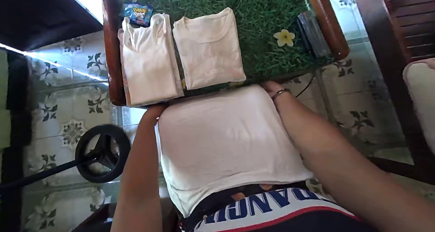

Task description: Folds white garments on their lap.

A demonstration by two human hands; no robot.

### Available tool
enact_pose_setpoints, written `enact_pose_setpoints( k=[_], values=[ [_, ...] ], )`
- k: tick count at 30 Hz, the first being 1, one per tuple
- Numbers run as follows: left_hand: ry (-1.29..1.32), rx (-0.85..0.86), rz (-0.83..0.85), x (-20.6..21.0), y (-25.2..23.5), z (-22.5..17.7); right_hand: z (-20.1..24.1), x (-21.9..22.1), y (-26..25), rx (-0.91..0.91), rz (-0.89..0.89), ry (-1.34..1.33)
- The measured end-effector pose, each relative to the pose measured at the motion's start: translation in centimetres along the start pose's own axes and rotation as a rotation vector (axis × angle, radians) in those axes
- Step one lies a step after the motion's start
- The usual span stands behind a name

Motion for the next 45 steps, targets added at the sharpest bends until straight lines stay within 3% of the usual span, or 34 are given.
enact_pose_setpoints(
  k=[3, 8, 14, 18, 22, 26, 34, 38, 41, 43, 45],
  values=[
    [0.099, 0.008, -0.125, -0.2, -1.0, 3.0, 0.1, -0.5, 1.4, 0.014, 0.180, -0.224],
    [0.152, 0.036, -0.038, 0.1, -1.0, 2.2, 0.7, 0.3, 3.7, -0.013, 0.272, -0.078],
    [0.322, 0.009, -0.126, 0.1, -1.2, 3.0, 1.3, 0.3, 5.5, -0.027, 0.371, -0.018],
    [0.451, 0.064, -0.064, 0.5, -1.5, 3.5, 1.3, 0.7, 5.8, -0.019, 0.194, -0.068],
    [0.508, 0.044, -0.084, 0.8, -1.5, 3.9, 0.4, -0.3, 2.7, 0.006, 0.009, -0.278],
    [0.615, 0.015, -0.164, 0.5, -2.6, 5.2, 0.2, -1.0, -0.5, -0.024, -0.013, -0.445],
    [0.423, 0.038, -0.172, 0.4, -3.0, 5.5, -0.2, -0.7, 3.4, -0.045, -0.075, -0.005],
    [-0.063, 0.131, -0.350, -2.0, 0.7, 5.6, -0.9, -4.0, 6.7, -0.327, -0.051, 0.273],
    [-0.191, 0.463, -0.425, -1.8, 9.1, 4.9, -3.4, -7.3, 12.9, -0.832, -0.032, 0.773],
    [-0.246, 0.754, -0.343, 0.5, 15.8, 5.8, -7.6, -9.9, 16.5, -1.187, 0.011, 1.039],
    [-0.310, 0.896, -0.199, 3.9, 21.4, 7.7, -12.3, -12.2, 18.9, -1.400, 0.092, 1.143]
  ],
)
Point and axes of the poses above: each hand's wrist, its own y-axis away from the middle knuckle, its own x-axis out of the palm, z = x × y, the point moved 6 cm from there along -y, towards the middle knuckle, and after that the axes turned 10 degrees about x, right-handed, at the moved point
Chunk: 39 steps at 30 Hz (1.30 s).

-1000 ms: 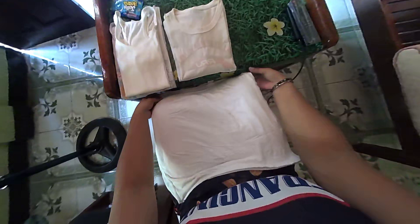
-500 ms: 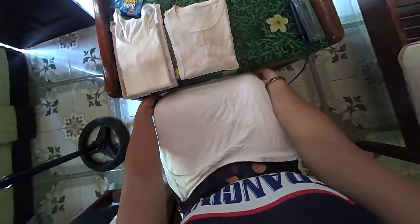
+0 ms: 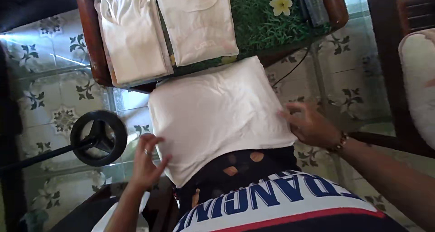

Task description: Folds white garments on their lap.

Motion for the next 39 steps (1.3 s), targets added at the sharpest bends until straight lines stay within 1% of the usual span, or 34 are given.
enact_pose_setpoints(
  k=[1, 3, 5, 8, 11, 13, 15, 17, 21, 23, 24, 26, 27, 29, 30, 31, 33, 35, 37, 39],
  values=[
    [-0.012, 0.023, 0.067, 1.1, 2.2, -1.5, 0.6, 0.4, 2.1, -0.070, -0.012, 0.029],
    [-0.087, 0.074, 0.130, 2.8, 5.6, -3.1, 1.3, 1.0, 4.7, -0.151, -0.073, 0.067],
    [-0.180, 0.126, 0.105, 3.6, 7.6, -3.7, 1.8, 1.2, 5.5, -0.199, -0.120, 0.077],
    [-0.280, 0.184, 0.041, 3.9, 9.0, -4.6, 2.6, 1.1, 5.8, -0.266, -0.137, 0.078],
    [-0.362, 0.230, -0.008, 4.2, 9.2, -5.5, 3.2, 0.5, 5.5, -0.303, -0.173, 0.092],
    [-0.313, 0.217, -0.042, 4.0, 9.2, -5.8, 3.4, -0.8, 5.2, -0.321, -0.184, 0.104],
    [-0.187, 0.141, -0.105, 2.8, 9.1, -5.7, 3.2, -2.4, 5.0, -0.334, -0.163, 0.129],
    [-0.114, 0.087, -0.138, 1.0, 9.1, -5.9, 3.0, -4.2, 5.0, -0.349, -0.089, 0.149],
    [-0.109, 0.125, -0.052, -0.8, 8.1, -6.7, 4.0, -6.3, 4.9, -0.375, 0.067, 0.143],
    [-0.107, 0.123, -0.036, -1.4, 6.3, -6.2, 4.3, -6.7, 3.3, -0.291, 0.139, 0.049],
    [-0.096, 0.091, -0.061, -1.8, 4.9, -5.7, 4.3, -7.0, 1.8, -0.223, 0.182, -0.023],
    [-0.033, -0.050, -0.176, -2.7, 1.5, -4.3, 3.6, -7.7, -2.0, -0.012, 0.259, -0.223],
    [0.023, -0.144, -0.248, -2.9, -0.2, -3.2, 2.8, -7.6, -3.9, 0.107, 0.211, -0.362],
    [0.177, -0.323, -0.362, -2.7, -3.2, -0.8, 0.9, -5.9, -7.4, 0.350, 0.063, -0.753],
    [0.254, -0.420, -0.369, -2.2, -4.2, 0.6, 0.3, -4.4, -8.8, 0.437, 0.049, -0.925],
    [0.307, -0.500, -0.329, -1.5, -4.6, 1.9, 0.2, -3.1, -9.5, 0.493, 0.086, -1.000],
    [0.338, -0.577, -0.189, -0.2, -4.2, 3.6, 0.6, -1.5, -9.9, 0.492, 0.148, -0.941],
    [0.351, -0.588, -0.099, 0.4, -3.0, 3.6, 1.1, -1.7, -9.3, 0.442, 0.192, -0.801],
    [0.397, -0.574, -0.087, 0.9, -1.7, 3.2, 1.7, -2.3, -7.5, 0.439, 0.169, -0.713],
    [0.437, -0.575, -0.097, 1.1, -0.9, 3.0, 2.1, -2.4, -5.5, 0.416, 0.127, -0.686]
  ],
)
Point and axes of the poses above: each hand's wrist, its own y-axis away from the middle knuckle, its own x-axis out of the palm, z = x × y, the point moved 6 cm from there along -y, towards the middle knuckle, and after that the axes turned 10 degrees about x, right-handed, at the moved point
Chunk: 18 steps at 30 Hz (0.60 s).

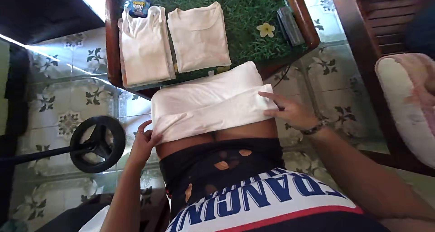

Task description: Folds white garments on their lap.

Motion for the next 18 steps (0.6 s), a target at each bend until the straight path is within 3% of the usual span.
enact_pose_setpoints(
  k=[8, 11, 15, 18],
  values=[
    [-0.096, -0.069, 0.055, -1.6, 3.3, -0.4, -0.8, 1.7, 4.1, -0.362, -0.272, 0.193],
    [-0.097, 0.103, 0.062, -2.1, 3.7, -2.4, 0.8, 0.9, 3.6, -0.443, -0.365, 0.198],
    [-0.222, 0.358, -0.187, -4.0, 2.4, -8.2, 5.9, -2.2, 1.5, -0.391, -0.423, 0.113],
    [-0.272, 0.326, -0.377, -6.7, -0.9, -12.8, 10.5, -5.0, -2.9, -0.364, -0.380, -0.054]
  ],
)
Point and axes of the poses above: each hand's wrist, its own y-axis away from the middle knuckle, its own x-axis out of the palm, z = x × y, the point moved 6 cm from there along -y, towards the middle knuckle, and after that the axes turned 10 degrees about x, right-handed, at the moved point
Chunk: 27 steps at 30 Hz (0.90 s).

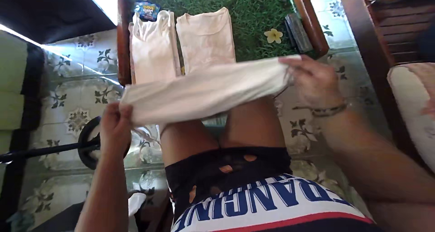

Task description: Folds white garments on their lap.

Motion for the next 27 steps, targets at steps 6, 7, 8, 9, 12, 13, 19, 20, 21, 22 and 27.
enact_pose_setpoints(
  k=[6, 7, 8, 9, 12, 13, 19, 20, 21, 22, 27],
  values=[
    [-0.005, 0.013, -0.085, -2.9, -11.7, -4.4, 6.9, 0.5, -11.7, 0.330, 0.012, -0.301],
    [-0.021, 0.021, -0.079, -3.4, -13.0, -5.1, 8.0, 0.5, -13.1, 0.351, -0.013, -0.299],
    [-0.027, 0.032, -0.074, -3.8, -14.0, -5.6, 9.0, 0.3, -14.4, 0.353, -0.036, -0.293],
    [-0.022, 0.044, -0.071, -4.3, -14.8, -6.1, 9.9, 0.2, -15.4, 0.344, -0.053, -0.281],
    [0.052, 0.095, -0.114, -5.5, -16.2, -6.6, 11.5, -0.3, -17.6, 0.281, -0.097, -0.309],
    [0.073, 0.111, -0.133, -5.8, -16.2, -6.7, 11.8, -0.4, -17.6, 0.260, -0.109, -0.333],
    [0.043, 0.082, -0.084, -4.4, -8.7, -5.2, 8.9, -0.4, -9.7, 0.219, -0.012, -0.270],
    [0.049, 0.066, -0.053, -3.6, -6.3, -4.4, 7.2, -0.4, -7.2, 0.232, -0.005, -0.198],
    [0.051, 0.040, -0.024, -2.5, -3.7, -3.2, 5.1, -0.3, -4.7, 0.253, 0.013, -0.128],
    [0.051, 0.004, 0.005, -1.4, -1.1, -1.7, 2.6, -0.3, -2.3, 0.283, 0.049, -0.064],
    [0.087, -0.094, 0.174, 4.6, 9.5, 6.9, -9.3, 1.1, 7.2, 0.415, 0.048, -0.032]
  ],
)
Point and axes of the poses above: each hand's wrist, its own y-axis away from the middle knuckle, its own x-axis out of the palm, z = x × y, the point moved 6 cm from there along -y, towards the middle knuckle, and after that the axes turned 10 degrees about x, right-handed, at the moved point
